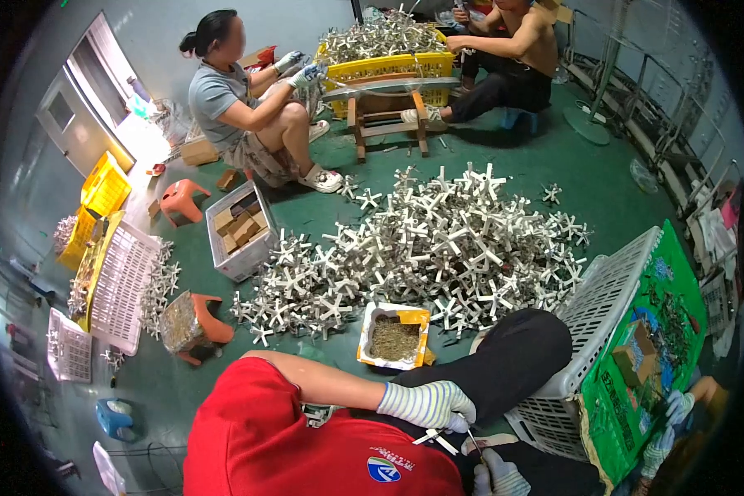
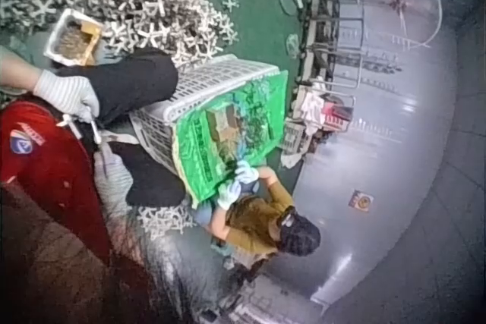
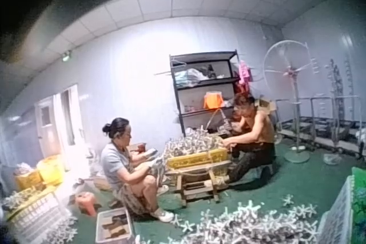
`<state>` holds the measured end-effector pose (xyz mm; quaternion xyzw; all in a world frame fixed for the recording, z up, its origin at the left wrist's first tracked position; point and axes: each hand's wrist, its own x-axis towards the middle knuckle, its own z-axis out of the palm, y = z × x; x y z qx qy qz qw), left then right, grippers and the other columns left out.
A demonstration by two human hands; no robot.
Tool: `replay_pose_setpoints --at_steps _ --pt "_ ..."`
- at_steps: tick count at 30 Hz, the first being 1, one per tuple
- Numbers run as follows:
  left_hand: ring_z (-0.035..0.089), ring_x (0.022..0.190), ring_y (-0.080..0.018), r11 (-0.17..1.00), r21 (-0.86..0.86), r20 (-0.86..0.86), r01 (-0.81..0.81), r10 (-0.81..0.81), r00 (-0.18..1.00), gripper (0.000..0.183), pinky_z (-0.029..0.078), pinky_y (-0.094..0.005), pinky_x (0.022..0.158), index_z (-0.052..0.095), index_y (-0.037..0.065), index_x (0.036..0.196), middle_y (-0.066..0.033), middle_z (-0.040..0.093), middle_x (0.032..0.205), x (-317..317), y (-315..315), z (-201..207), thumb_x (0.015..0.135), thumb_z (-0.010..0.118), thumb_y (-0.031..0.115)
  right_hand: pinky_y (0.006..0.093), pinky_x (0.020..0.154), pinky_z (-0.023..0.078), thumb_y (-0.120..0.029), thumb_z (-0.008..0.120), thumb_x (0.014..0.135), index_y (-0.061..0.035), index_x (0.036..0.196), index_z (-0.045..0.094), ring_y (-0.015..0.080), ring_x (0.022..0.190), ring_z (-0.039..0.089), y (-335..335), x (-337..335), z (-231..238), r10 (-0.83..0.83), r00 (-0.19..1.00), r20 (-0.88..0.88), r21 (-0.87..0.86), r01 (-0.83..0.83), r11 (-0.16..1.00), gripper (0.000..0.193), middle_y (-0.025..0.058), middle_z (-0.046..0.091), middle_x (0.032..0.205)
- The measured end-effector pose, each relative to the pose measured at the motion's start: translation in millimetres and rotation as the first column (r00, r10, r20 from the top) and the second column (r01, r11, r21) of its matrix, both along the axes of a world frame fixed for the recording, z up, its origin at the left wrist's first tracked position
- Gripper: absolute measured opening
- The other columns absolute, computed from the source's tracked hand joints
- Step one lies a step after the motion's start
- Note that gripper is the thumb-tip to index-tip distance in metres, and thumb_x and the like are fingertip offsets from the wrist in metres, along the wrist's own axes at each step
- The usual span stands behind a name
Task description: The person assembles small white plastic components by hand, using a screwdriver to secure them with screws.
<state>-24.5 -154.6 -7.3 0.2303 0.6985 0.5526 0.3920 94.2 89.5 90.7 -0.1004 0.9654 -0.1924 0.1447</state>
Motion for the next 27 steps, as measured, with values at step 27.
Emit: replay_pose_setpoints --at_steps 27 --pt "0.070 0.071 -0.0161 0.997 0.021 0.041 -0.075 0.074 0.996 0.019 0.056 -0.0314 0.068 0.076 0.002 0.103 -0.0079 0.074 0.079 -3 2 3 0.093 0.071 0.017 0.0358 0.075 0.057 -0.014 0.070 0.096 -0.0100 0.120 0.074 0.0263 0.082 0.072 -2 -23 8 -0.070 0.998 0.003 -0.239 0.068 0.969 0.025 0.0124 0.074 0.092"
